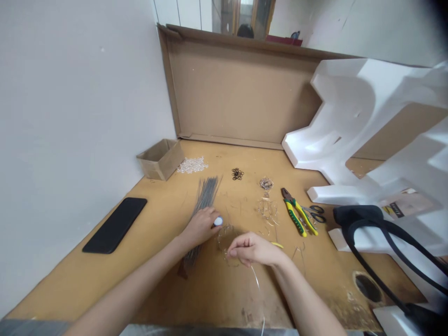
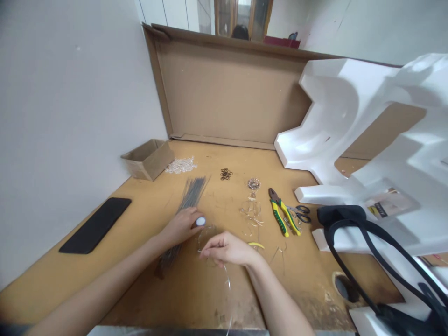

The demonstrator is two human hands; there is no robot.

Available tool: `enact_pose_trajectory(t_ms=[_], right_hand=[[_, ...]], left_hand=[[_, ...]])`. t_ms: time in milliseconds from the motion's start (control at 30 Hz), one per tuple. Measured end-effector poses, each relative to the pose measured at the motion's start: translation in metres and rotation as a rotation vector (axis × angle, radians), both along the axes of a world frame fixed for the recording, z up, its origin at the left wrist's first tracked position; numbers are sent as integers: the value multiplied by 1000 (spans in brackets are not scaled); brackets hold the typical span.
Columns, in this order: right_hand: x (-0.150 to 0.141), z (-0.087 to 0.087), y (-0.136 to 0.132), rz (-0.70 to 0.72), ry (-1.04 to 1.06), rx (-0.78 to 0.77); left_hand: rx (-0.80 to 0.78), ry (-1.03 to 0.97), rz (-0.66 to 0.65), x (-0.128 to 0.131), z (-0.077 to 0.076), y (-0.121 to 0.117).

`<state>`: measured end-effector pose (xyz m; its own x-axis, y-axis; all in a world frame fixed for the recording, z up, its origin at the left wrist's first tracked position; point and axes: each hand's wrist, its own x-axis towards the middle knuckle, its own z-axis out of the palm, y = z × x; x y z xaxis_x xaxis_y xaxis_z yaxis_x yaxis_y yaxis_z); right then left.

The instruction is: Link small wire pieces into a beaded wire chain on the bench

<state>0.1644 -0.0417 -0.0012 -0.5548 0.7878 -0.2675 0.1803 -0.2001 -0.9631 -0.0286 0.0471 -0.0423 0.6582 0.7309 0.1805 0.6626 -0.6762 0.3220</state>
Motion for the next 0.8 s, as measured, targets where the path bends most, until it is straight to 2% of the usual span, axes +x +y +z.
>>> enact_pose_trajectory(t_ms=[67,167,233,300,433,600,800], right_hand=[[-1,-3,0,-42,-41,38],[-4,-6,1,-145,-187,172],[-5,-8,1,-208,-306,279],[-6,-10,1,-248,-386,349],[-4,-13,3,-277,-463,397],[-3,-11,0,-252,-546,461],[-9,-6,-7,-179,-971,693]], left_hand=[[-14,-67,18,-1,7,-3],[-74,-195,44,0,27,-17],[-179,-183,-45,4,39,-29],[-182,-99,-154,10,46,-40],[1,53,-132,20,43,-52],[79,165,-130,24,42,-54],[90,227,-110,27,40,-58]])
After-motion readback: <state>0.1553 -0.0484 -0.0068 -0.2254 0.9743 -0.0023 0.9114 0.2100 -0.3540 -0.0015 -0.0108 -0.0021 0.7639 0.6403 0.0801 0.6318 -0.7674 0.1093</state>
